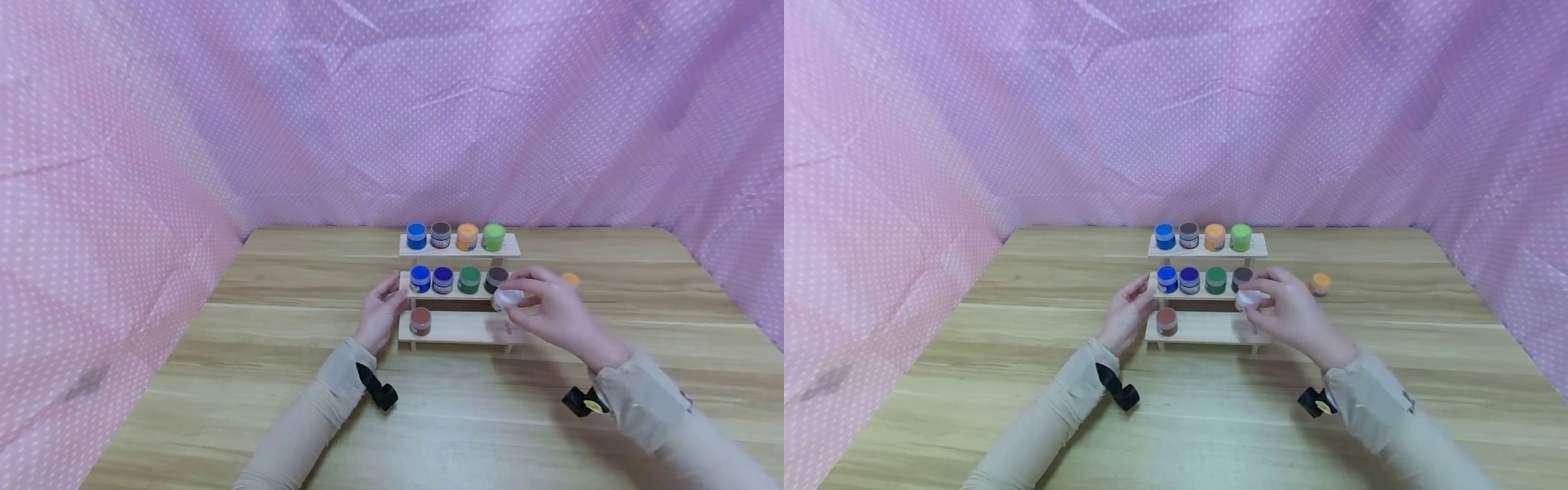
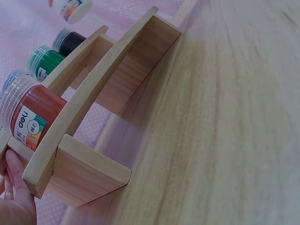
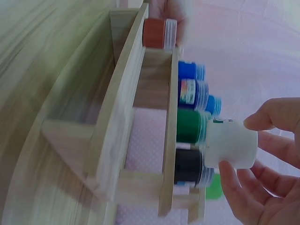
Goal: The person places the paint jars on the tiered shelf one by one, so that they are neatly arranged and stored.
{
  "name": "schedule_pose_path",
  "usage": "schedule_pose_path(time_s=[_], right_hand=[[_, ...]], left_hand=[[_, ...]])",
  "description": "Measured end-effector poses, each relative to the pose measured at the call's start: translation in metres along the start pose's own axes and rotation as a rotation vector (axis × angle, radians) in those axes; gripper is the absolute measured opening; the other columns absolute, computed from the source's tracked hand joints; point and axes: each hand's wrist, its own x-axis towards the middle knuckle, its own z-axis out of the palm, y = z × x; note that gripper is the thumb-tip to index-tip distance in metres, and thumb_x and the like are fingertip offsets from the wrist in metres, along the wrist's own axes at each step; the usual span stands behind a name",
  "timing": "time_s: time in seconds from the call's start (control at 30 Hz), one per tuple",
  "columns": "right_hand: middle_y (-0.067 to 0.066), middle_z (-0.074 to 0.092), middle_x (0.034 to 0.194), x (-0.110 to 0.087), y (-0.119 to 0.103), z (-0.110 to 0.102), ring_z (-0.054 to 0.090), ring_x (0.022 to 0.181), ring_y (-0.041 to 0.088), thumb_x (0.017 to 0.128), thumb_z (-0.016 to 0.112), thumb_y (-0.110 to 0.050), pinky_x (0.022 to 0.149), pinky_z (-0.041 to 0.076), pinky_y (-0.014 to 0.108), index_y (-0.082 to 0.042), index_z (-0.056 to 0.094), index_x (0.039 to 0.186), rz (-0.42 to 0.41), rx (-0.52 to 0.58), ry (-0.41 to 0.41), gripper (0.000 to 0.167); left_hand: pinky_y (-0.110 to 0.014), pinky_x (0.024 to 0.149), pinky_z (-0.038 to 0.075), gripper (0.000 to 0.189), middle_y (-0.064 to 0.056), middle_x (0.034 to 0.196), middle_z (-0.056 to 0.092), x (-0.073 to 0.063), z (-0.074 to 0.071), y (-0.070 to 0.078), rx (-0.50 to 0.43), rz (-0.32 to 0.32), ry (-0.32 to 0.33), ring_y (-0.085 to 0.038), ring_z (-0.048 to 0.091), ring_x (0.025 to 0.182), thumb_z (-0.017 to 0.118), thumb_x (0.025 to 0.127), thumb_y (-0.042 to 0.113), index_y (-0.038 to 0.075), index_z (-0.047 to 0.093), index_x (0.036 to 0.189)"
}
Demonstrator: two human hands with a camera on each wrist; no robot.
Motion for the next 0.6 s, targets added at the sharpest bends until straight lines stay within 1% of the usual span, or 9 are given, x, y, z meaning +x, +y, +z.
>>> schedule_pose_path(time_s=[0.1,0.3,0.47,0.6], right_hand=[[0.011,0.061,0.1,0.004,-0.005,0.004,0.063,0.086,0.024,0.07,0.075,0.008,0.065,0.058,0.027,0.002,0.068,0.097,0.032,0.032,-0.031,0.028],[0.014,0.059,0.103,0.01,-0.013,0.017,0.064,0.085,0.026,0.072,0.073,0.009,0.067,0.059,0.029,0.003,0.067,0.099,0.061,0.108,-0.102,0.028],[0.011,0.059,0.104,0.016,-0.018,0.029,0.061,0.093,0.025,0.074,0.074,0.004,0.072,0.059,0.028,0.0,0.07,0.097,0.051,0.096,-0.154,0.024],[0.011,0.059,0.104,0.02,-0.022,0.038,0.06,0.095,0.025,0.075,0.075,0.001,0.073,0.058,0.027,-0.001,0.071,0.097,0.044,0.102,-0.177,0.023]], left_hand=[[-0.027,0.092,0.052,0.048,-0.009,0.113,0.052,-0.001,0.0,0.001,0.002,-0.002,0.002,-0.013,0.053,0.098,0.055,0.092,0.0,0.002,0.044,0.139],[-0.026,0.09,0.053,0.046,-0.009,0.112,0.053,-0.001,0.0,0.0,0.008,0.006,0.001,-0.012,0.053,0.097,0.055,0.093,0.0,0.001,0.046,0.137],[-0.025,0.09,0.052,0.047,-0.007,0.11,0.051,-0.001,0.0,0.001,-0.006,-0.002,0.001,-0.012,0.052,0.096,0.054,0.092,-0.001,0.003,0.045,0.138],[-0.025,0.09,0.052,0.047,-0.007,0.11,0.05,-0.001,0.0,0.001,-0.009,-0.002,-0.004,-0.011,0.052,0.096,0.054,0.093,-0.001,0.002,0.044,0.139]])
